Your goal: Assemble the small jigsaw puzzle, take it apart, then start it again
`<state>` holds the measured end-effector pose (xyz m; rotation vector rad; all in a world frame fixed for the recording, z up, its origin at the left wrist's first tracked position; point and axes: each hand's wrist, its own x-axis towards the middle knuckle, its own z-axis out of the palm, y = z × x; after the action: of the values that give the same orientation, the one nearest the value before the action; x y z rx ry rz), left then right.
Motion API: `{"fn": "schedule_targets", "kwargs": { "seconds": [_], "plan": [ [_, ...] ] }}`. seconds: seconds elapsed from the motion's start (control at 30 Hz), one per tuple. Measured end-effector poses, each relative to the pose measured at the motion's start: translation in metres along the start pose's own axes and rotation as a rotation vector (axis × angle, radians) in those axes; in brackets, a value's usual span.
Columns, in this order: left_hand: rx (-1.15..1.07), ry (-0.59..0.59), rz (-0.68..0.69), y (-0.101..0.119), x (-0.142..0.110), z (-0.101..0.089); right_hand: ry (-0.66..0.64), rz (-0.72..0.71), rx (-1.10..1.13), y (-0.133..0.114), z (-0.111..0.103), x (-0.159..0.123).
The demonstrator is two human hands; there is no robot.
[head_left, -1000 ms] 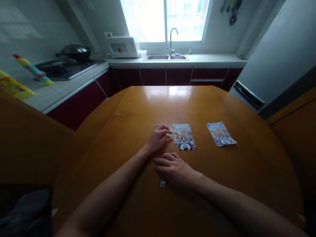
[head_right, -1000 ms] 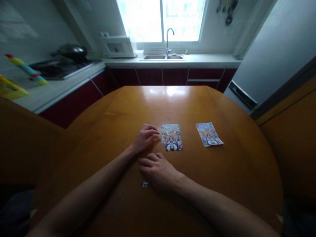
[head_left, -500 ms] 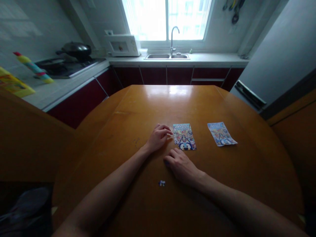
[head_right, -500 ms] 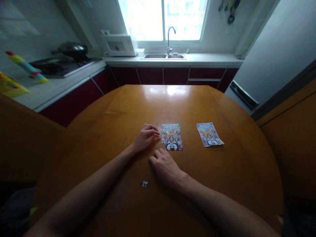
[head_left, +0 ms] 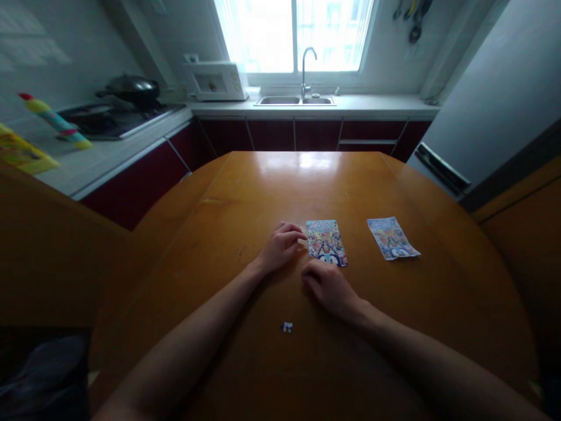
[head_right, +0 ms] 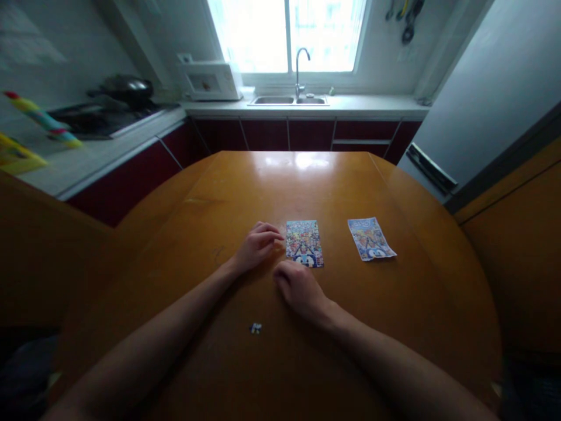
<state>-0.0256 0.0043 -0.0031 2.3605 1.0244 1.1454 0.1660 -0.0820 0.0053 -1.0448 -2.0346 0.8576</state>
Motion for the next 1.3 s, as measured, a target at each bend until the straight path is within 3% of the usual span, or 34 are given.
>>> {"fn": "schedule_targets", "kwargs": {
  "seconds": [0.1, 0.2, 0.4, 0.57, 0.77, 1.03, 1.3],
  "plan": [
    [-0.011, -0.001, 0.091, 0.007, 0.0, -0.002, 0.235, 0.146, 0.197, 0.009, -0.008, 0.009],
    [0.008, -0.008, 0.171, 0.015, 0.0, -0.002, 0.358, 0.28, 0.442, 0.016, -0.014, 0.016],
    [0.037, -0.047, 0.265, 0.025, -0.001, 0.001, 0.467, 0.403, 0.639, 0.016, -0.018, 0.02],
    [0.058, -0.054, 0.286, 0.027, 0.0, 0.002, 0.432, 0.429, 0.671, 0.013, -0.016, 0.019],
    [0.025, -0.084, 0.279, 0.029, 0.002, 0.001, 0.439, 0.362, 0.584, 0.015, -0.016, 0.018],
    [0.02, -0.249, 0.18, 0.022, 0.001, -0.004, 0.565, 0.236, 0.142, 0.05, -0.041, 0.025],
    [0.022, -0.36, 0.14, 0.021, 0.0, -0.003, 0.519, 0.155, 0.039, 0.053, -0.039, 0.025]
  ]
}}
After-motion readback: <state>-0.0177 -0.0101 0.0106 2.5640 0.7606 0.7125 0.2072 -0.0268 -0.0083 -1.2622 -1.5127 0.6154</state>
